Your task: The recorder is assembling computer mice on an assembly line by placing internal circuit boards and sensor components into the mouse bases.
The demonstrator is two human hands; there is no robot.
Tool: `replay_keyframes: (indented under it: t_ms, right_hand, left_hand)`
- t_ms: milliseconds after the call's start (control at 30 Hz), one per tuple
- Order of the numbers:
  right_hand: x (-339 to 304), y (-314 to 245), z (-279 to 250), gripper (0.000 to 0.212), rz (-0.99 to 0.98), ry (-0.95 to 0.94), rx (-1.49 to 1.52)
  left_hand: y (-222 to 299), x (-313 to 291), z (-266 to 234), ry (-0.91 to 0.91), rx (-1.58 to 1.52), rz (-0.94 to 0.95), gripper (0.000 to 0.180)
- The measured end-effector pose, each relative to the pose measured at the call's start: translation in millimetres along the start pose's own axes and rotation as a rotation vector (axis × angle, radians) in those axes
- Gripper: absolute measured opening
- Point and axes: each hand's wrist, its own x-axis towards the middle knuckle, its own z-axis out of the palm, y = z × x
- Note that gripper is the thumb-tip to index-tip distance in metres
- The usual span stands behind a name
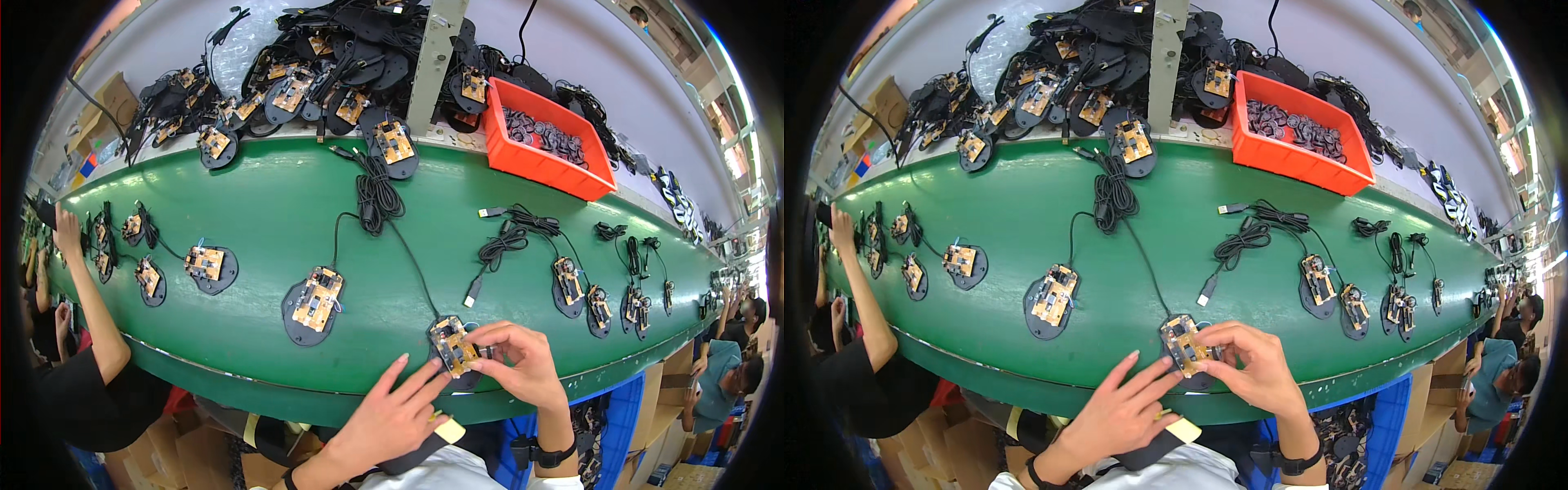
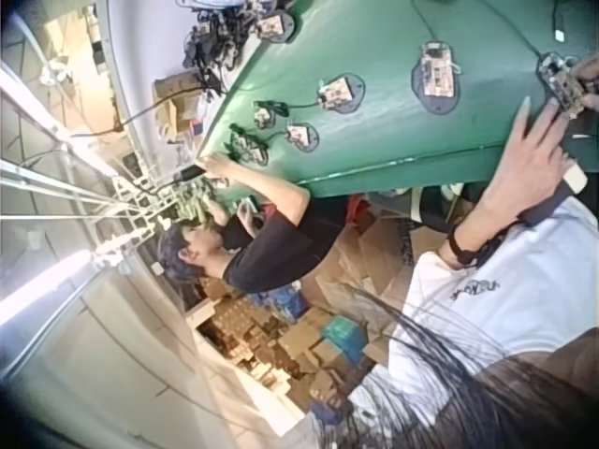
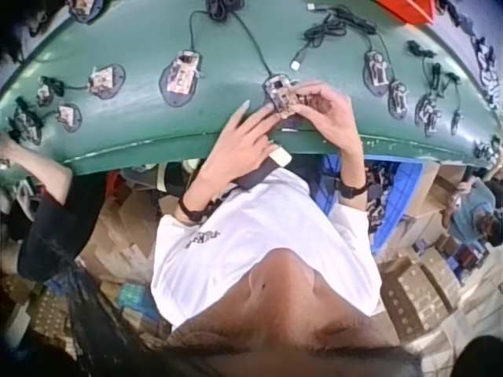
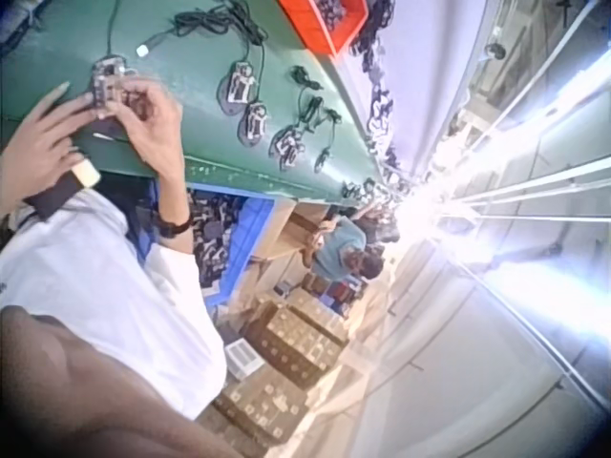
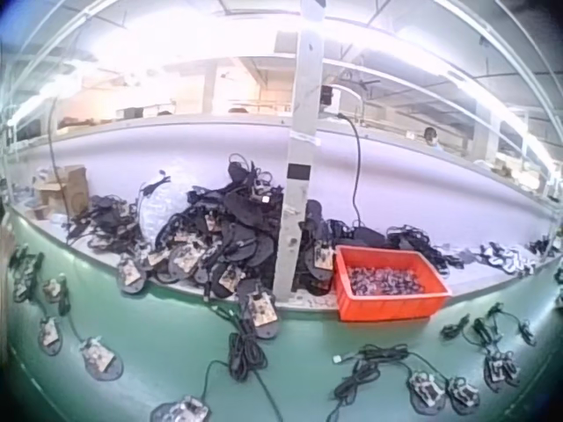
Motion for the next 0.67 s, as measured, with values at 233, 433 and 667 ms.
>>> replay_keyframes:
  t_ms: [233, 433, 667]
  right_hand:
    - [25.9, -9.0, 20.7, 0.032, -0.258, 0.071, -0.170]
    - [40.7, -16.5, 20.1, 0.029, -0.304, 0.023, -0.436]
    - [41.4, -19.4, 20.9, 0.031, -0.276, -0.047, -0.544]
  left_hand:
    - [-15.9, -0.2, -9.2, 0.060, 0.111, -0.082, 0.031]
    - [-8.2, -0.3, -7.7, 0.087, 0.095, -0.058, 0.035]
    - [-14.3, -0.6, 4.4, 0.066, 0.042, -0.022, 0.037]
